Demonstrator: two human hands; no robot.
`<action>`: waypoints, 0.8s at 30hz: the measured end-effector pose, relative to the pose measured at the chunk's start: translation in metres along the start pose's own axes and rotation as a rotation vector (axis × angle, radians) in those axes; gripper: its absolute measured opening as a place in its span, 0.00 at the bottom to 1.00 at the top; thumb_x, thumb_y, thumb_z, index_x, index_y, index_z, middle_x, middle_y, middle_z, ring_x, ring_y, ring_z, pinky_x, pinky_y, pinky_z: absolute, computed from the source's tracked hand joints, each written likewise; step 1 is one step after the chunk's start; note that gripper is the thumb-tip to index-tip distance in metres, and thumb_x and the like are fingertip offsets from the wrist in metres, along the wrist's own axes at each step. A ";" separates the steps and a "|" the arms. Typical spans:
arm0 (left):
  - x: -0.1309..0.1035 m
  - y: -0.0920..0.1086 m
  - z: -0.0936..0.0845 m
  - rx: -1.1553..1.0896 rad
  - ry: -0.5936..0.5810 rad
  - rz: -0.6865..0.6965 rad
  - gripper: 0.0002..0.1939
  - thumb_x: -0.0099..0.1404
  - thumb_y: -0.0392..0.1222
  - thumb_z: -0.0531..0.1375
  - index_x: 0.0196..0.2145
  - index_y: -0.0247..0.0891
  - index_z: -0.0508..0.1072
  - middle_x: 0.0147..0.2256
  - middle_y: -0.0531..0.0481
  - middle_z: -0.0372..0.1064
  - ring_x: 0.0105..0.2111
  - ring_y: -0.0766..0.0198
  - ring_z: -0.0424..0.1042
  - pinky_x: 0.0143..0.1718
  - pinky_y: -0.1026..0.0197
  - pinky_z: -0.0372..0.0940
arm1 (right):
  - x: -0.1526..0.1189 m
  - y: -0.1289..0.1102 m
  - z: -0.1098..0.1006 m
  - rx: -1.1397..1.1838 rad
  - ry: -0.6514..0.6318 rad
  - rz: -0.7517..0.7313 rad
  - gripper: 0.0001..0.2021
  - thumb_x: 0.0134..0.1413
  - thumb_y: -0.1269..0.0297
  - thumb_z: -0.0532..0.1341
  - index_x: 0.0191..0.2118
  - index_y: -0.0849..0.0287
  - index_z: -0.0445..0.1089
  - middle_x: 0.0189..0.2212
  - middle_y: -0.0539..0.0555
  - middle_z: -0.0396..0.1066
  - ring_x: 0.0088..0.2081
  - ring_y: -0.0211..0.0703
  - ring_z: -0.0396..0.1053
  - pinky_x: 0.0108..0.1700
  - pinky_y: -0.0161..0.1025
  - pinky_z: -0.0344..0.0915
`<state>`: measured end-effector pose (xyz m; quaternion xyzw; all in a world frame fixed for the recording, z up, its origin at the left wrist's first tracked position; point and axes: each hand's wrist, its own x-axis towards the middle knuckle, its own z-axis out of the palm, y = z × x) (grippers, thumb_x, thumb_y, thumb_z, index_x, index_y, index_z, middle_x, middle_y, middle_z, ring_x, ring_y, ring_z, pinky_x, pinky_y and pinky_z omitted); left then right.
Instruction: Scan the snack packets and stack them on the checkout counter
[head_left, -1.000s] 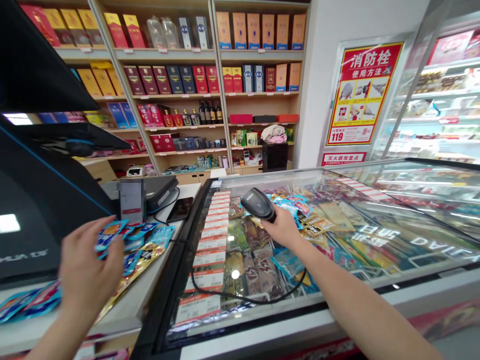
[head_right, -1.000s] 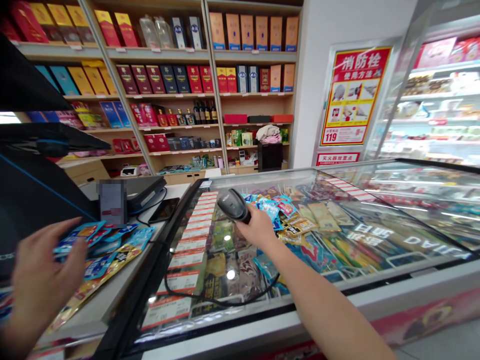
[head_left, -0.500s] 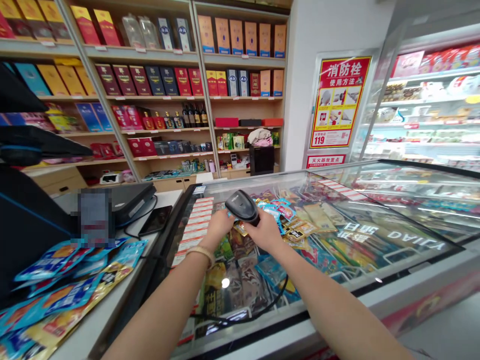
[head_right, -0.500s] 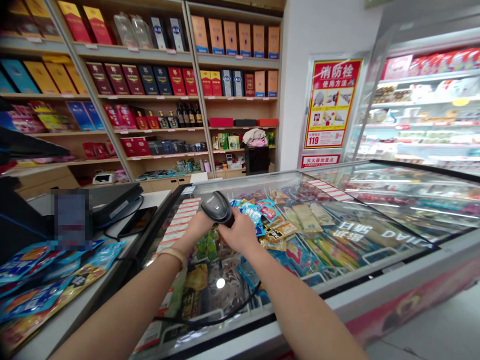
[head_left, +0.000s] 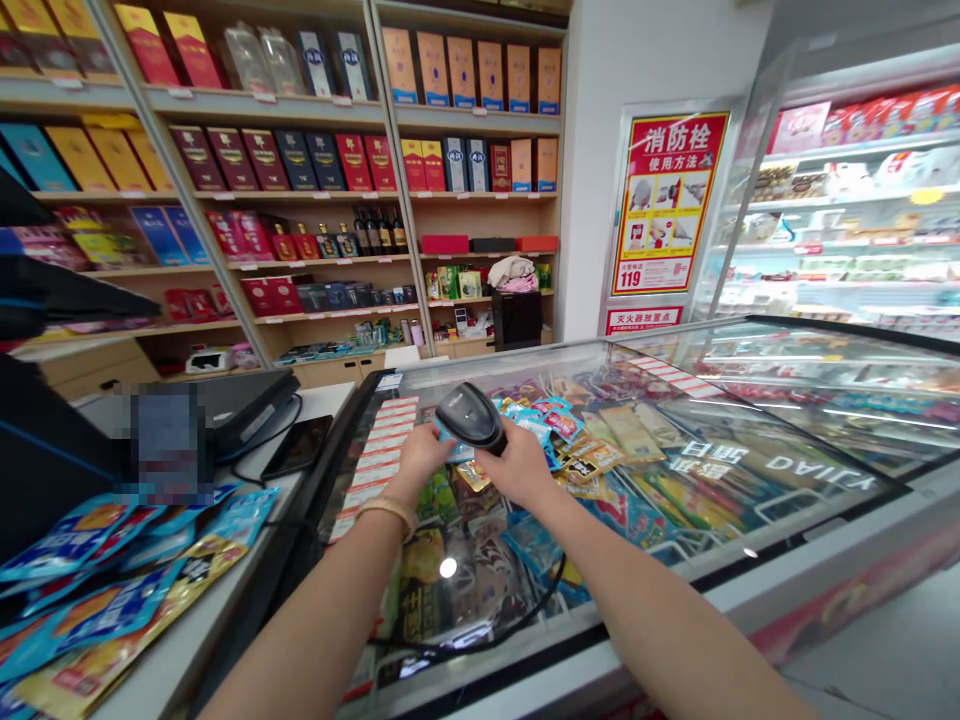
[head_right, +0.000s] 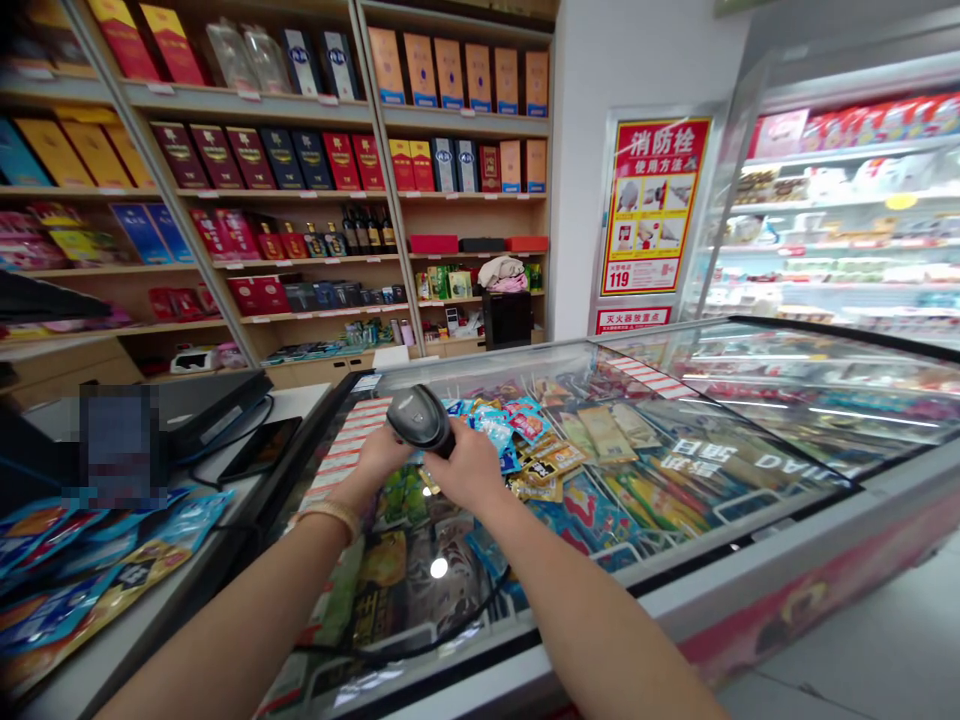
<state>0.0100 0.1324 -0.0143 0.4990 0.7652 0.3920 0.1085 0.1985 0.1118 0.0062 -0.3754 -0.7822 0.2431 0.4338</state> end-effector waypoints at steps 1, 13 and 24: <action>-0.006 -0.003 -0.006 -0.036 0.003 -0.028 0.13 0.42 0.42 0.67 0.15 0.40 0.64 0.17 0.50 0.65 0.29 0.55 0.71 0.30 0.61 0.61 | 0.000 0.000 0.000 0.005 -0.005 -0.001 0.12 0.47 0.66 0.61 0.41 0.56 0.71 0.33 0.52 0.76 0.35 0.46 0.71 0.38 0.37 0.66; -0.072 -0.026 -0.074 -0.709 0.129 -0.255 0.16 0.45 0.46 0.67 0.29 0.36 0.68 0.24 0.51 0.71 0.25 0.65 0.73 0.31 0.62 0.70 | -0.010 -0.004 0.004 -0.104 -0.111 -0.091 0.14 0.46 0.64 0.63 0.42 0.56 0.72 0.34 0.54 0.77 0.36 0.48 0.73 0.35 0.36 0.62; -0.078 -0.026 -0.074 -0.895 0.201 -0.249 0.20 0.40 0.45 0.71 0.29 0.35 0.69 0.23 0.52 0.71 0.24 0.63 0.74 0.30 0.60 0.71 | -0.016 -0.009 0.004 -0.247 -0.276 -0.110 0.18 0.48 0.62 0.64 0.48 0.52 0.71 0.40 0.53 0.77 0.41 0.50 0.74 0.40 0.37 0.63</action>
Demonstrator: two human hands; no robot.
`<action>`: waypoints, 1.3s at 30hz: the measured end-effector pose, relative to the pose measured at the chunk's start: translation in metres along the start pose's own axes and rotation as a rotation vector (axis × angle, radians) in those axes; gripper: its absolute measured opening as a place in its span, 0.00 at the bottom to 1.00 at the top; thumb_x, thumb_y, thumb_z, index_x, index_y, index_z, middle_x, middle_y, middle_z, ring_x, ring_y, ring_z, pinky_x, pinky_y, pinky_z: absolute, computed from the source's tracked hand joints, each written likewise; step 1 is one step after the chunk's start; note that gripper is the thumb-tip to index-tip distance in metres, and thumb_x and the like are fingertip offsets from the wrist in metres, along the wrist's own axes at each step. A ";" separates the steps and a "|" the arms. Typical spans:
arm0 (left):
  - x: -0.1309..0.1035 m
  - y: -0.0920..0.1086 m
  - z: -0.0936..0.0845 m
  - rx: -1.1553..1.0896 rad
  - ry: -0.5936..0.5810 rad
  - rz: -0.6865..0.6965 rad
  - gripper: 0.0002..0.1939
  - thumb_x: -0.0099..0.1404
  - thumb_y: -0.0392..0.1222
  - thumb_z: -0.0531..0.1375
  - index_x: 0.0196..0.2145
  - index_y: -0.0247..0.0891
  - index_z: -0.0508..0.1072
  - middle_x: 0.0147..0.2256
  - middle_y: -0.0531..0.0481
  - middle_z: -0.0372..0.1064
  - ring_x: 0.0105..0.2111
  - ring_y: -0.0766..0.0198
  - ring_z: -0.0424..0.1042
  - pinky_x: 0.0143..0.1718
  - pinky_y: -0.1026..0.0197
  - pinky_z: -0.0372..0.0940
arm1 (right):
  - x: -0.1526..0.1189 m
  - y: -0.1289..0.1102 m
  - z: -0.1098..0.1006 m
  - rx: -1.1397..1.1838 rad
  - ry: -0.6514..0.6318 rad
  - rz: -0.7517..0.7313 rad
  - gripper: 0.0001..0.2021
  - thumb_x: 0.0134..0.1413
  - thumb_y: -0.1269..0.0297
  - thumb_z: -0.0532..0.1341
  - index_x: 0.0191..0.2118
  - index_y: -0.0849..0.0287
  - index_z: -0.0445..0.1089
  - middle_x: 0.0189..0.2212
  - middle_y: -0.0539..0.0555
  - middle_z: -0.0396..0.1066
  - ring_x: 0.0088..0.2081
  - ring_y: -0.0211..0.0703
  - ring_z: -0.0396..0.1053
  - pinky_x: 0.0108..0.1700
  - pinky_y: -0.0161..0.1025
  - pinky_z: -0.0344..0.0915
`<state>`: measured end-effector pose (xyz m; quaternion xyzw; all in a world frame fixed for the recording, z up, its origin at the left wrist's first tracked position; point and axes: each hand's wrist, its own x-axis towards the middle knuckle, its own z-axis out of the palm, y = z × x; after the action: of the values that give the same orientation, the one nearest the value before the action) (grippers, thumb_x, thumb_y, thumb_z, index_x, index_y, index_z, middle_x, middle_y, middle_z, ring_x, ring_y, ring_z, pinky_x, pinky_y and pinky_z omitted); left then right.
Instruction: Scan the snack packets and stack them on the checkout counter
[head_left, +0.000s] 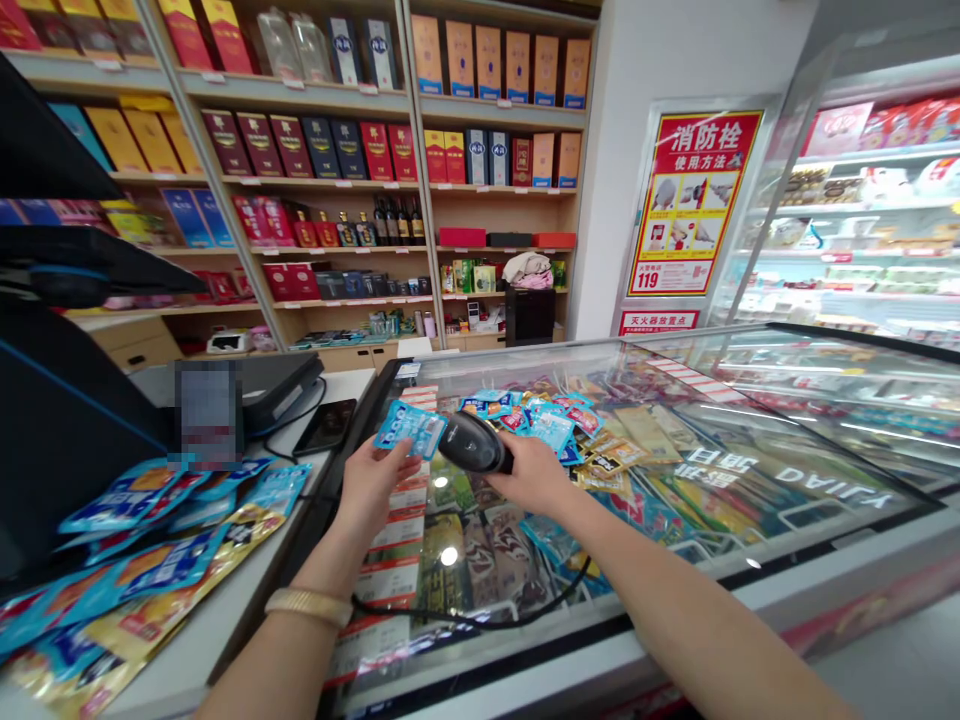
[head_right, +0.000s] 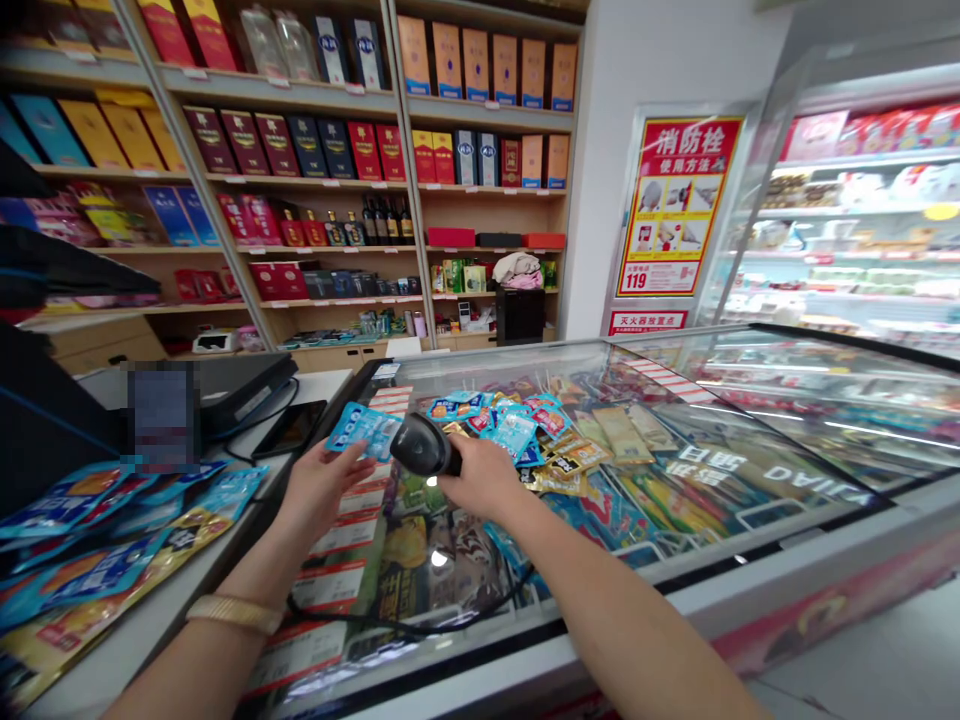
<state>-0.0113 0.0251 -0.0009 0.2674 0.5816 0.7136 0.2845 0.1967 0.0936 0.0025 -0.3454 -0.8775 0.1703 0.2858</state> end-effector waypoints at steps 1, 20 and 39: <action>0.000 0.001 0.000 -0.008 0.002 0.007 0.21 0.40 0.45 0.71 0.29 0.35 0.69 0.23 0.52 0.71 0.24 0.63 0.74 0.31 0.59 0.72 | 0.000 0.000 0.000 -0.009 -0.004 0.001 0.18 0.48 0.62 0.64 0.47 0.53 0.72 0.40 0.53 0.77 0.41 0.50 0.74 0.40 0.37 0.62; -0.002 0.002 -0.002 0.026 -0.012 0.045 0.21 0.41 0.47 0.70 0.31 0.35 0.70 0.25 0.52 0.72 0.25 0.62 0.74 0.32 0.57 0.72 | 0.001 0.002 0.002 -0.069 -0.011 0.001 0.16 0.50 0.58 0.64 0.46 0.53 0.71 0.40 0.55 0.77 0.41 0.51 0.74 0.38 0.37 0.62; 0.002 0.008 -0.006 0.093 0.065 0.207 0.19 0.47 0.49 0.66 0.34 0.35 0.71 0.26 0.50 0.73 0.26 0.61 0.74 0.32 0.58 0.71 | 0.001 0.005 0.004 0.019 0.023 -0.017 0.17 0.49 0.60 0.64 0.47 0.54 0.72 0.38 0.54 0.77 0.40 0.50 0.74 0.38 0.37 0.62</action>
<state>-0.0170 0.0211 0.0060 0.3154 0.5923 0.7198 0.1777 0.1961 0.0971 -0.0025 -0.3372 -0.8753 0.1722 0.3007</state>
